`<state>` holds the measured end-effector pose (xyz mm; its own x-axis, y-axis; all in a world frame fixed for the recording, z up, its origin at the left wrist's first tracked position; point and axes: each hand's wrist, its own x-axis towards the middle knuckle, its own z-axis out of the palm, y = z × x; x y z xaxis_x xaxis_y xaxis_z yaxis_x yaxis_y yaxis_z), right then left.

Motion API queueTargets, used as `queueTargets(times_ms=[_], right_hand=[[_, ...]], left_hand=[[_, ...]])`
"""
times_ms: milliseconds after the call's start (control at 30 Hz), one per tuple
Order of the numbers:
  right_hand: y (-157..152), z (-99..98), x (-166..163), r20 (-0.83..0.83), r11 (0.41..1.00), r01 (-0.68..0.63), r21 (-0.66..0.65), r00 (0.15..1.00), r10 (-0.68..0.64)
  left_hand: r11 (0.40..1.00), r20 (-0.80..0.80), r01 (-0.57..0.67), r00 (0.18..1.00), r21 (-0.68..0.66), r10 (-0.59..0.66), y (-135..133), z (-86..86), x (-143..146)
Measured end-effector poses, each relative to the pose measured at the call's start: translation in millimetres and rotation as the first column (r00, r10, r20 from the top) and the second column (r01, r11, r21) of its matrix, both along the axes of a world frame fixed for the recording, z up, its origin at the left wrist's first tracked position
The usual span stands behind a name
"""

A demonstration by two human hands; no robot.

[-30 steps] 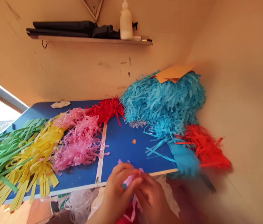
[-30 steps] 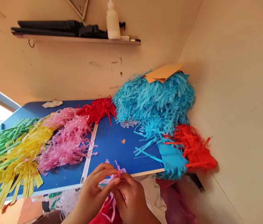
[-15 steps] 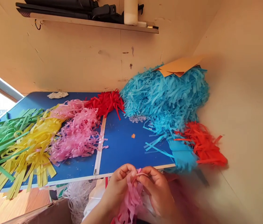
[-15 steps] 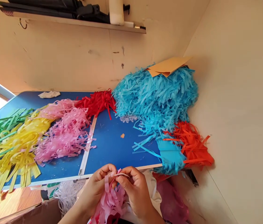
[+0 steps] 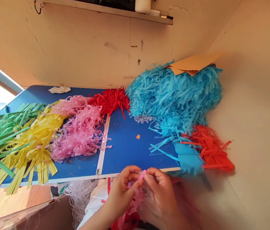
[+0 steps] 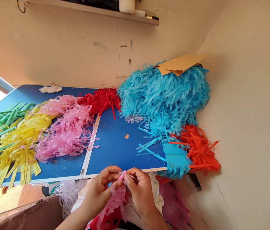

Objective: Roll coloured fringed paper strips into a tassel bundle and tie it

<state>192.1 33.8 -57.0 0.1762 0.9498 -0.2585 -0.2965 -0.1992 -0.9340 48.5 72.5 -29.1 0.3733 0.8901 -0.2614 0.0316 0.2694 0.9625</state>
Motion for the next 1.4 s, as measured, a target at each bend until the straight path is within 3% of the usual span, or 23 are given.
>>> queueTargets(times_ms=[167, 333, 467, 533, 633, 700, 833, 933, 1033, 1200, 1400], right_hand=[[0, 5.6, -1, 0.124, 0.999, -0.033, 0.042, 0.992, 0.028], [-2, 14.2, 3, 0.388, 0.984, -0.136, 0.114, 0.918, 0.082], [-3, 17.2, 8, 0.388, 0.964, -0.238, 0.116, 0.905, 0.176], [-3, 16.3, 7, 0.456, 0.962, -0.242, 0.123, 0.875, 0.162], [-3, 12.4, 3, 0.602, 0.975, -0.176, 0.136, 0.796, 0.06], [-3, 8.7, 0, 0.671, 0.98, -0.131, 0.152, 0.741, -0.005], [-2, 2.3, 0, 0.647, 0.984, -0.099, 0.148, 0.762, -0.021], [-5, 2.4, 8, 0.585, 0.991, -0.093, 0.093, 0.811, 0.021], [-8, 7.4, 13, 0.62, 0.984, -0.127, 0.121, 0.784, 0.025], [-8, 13.0, 6, 0.707, 0.967, -0.071, 0.244, 0.696, -0.127], [-8, 11.6, -3, 0.779, 0.942, -0.122, 0.311, 0.601, -0.179]], left_hand=[[1.0, 0.023, -0.024, 0.999, 0.017, 0.024, -2, -1.5, -1], [0.999, 0.026, -0.049, 0.998, -0.009, 0.049, -2, -6.3, -6], [0.987, 0.1, 0.1, 0.991, -0.129, -0.087, 2, -5.8, -12], [0.992, 0.027, 0.112, 0.994, -0.062, -0.111, 4, -4.4, -14], [0.994, -0.134, 0.015, 0.991, 0.106, -0.001, 2, -2.4, -13], [0.991, -0.169, 0.0, 0.985, 0.133, 0.022, -1, -2.1, -10], [0.989, 0.053, 0.069, 0.997, -0.127, -0.063, -3, -4.4, -5], [0.921, 0.275, 0.047, 0.959, -0.386, 0.067, 1, -6.7, -8], [0.838, 0.373, 0.057, 0.91, -0.542, 0.179, 5, -7.6, -11], [0.799, 0.406, 0.09, 0.891, -0.594, 0.202, 3, -7.6, -7], [0.884, 0.298, -0.014, 0.939, -0.466, 0.172, -2, -8.5, -3]])
